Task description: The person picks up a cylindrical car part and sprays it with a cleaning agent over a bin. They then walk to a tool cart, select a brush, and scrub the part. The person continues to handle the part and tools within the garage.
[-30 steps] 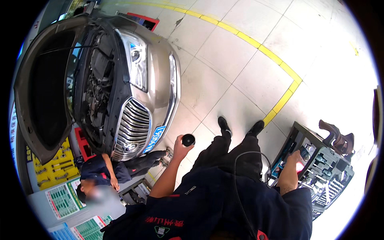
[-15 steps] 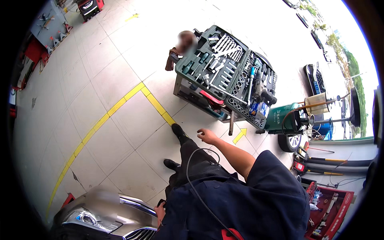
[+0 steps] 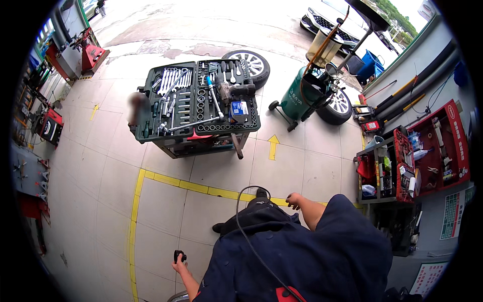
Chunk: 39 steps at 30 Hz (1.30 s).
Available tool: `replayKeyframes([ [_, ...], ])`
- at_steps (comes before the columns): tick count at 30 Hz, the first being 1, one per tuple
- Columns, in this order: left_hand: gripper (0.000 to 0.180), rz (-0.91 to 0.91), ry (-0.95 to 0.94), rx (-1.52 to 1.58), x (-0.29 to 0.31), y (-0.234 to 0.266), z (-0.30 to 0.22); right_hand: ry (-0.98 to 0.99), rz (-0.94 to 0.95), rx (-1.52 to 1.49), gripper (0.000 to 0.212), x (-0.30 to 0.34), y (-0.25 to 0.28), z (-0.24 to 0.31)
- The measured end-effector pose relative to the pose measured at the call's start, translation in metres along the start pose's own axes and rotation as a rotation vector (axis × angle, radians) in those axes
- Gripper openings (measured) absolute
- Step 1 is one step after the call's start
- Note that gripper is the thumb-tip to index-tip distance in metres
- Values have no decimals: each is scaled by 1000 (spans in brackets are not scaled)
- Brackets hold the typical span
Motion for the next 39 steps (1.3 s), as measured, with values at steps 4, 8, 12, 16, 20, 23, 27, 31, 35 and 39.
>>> replayKeyframes([
  [4,76,136,-12,-194,48,-102,9,205,-22,-209,42,-12,24,29],
  [8,81,151,-18,-456,99,-175,20,468,-1,-198,41,-31,76,42],
  [12,81,-43,-138,-521,145,-228,1,568,-5,-179,43,-46,138,64],
  [16,82,-119,-354,-479,177,-275,-46,797,-66,-62,47,-23,202,169],
  [20,82,-68,-553,-308,214,-321,-129,1065,-95,47,50,37,234,289],
  [23,82,-24,-741,-272,234,-350,-195,1253,-109,143,53,88,230,361],
  [27,83,10,-961,-254,254,-392,-280,1519,-219,263,62,140,201,423],
  [31,82,-4,-1161,-278,268,-432,-347,1630,-398,358,80,159,173,461],
  [35,80,131,-1196,-300,286,-477,-391,1540,-503,478,84,156,168,488],
  [39,77,440,-930,-78,275,-508,-403,1534,-418,499,86,151,179,504],
])
Point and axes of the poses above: each hand's wrist, its own x-axis away from the middle knuckle, its own y-axis out of the back of the hand, z = x × y, the point moved 5 cm from there along -x, towards the middle knuckle, and after that the axes turned 7 degrees about -x, right-handed, at the moved point
